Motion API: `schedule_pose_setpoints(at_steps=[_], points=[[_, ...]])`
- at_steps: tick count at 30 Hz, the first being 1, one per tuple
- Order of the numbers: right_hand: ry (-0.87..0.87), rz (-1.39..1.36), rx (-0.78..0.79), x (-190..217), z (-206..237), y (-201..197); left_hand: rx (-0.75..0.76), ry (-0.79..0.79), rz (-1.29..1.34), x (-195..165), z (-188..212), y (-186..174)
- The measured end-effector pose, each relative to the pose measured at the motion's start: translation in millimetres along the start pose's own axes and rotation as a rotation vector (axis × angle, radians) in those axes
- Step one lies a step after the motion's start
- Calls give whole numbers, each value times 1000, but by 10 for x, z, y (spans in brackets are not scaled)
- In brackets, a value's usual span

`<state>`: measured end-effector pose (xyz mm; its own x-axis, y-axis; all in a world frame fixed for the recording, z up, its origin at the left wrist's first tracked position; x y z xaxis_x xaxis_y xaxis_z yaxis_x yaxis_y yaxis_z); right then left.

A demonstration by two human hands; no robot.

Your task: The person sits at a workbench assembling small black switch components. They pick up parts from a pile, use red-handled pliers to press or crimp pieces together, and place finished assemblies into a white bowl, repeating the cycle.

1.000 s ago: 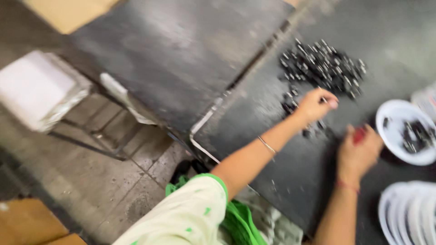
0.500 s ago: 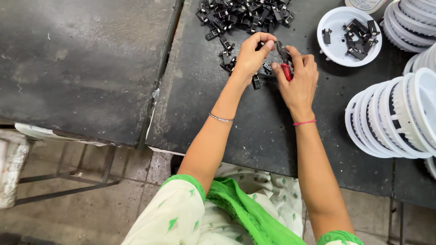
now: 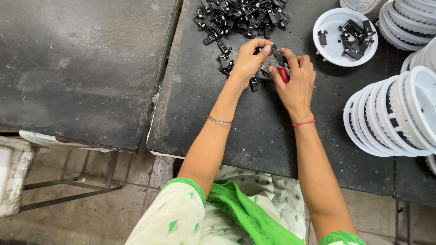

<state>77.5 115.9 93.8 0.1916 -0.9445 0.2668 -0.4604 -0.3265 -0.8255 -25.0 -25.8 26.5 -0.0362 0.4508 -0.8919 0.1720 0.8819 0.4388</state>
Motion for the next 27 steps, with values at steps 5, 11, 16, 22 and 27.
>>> schedule_pose_setpoints(at_steps=[5, 11, 16, 22, 27], points=[[-13, -7, 1, -14, 5, 11, 9, -8, 6, 7, -5, -17], [-24, -43, 33, -40, -5, 34, 23, -21, 27, 26, -18, -59], [-47, -48, 18, -37, -6, 38, 23, -10, -10, 24, -25, -71], [-33, -63, 37, -49, -14, 26, 25, -21, -25, 22, -19, -85], [-11, -63, 22, -18, -5, -13, 26, -46, -3, 9, -7, -70]])
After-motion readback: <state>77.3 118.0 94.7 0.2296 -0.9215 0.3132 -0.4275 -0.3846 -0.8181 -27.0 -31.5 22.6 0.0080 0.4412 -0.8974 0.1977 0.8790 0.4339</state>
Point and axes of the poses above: each hand's wrist, its own z-axis away from the middle knuckle, its own y-axis out of the palm, x = y × z, the point moved 1 cm from there along -z, towards the middle knuckle, and after that the axes turned 14 degrees about z, right-handed, at the moved point
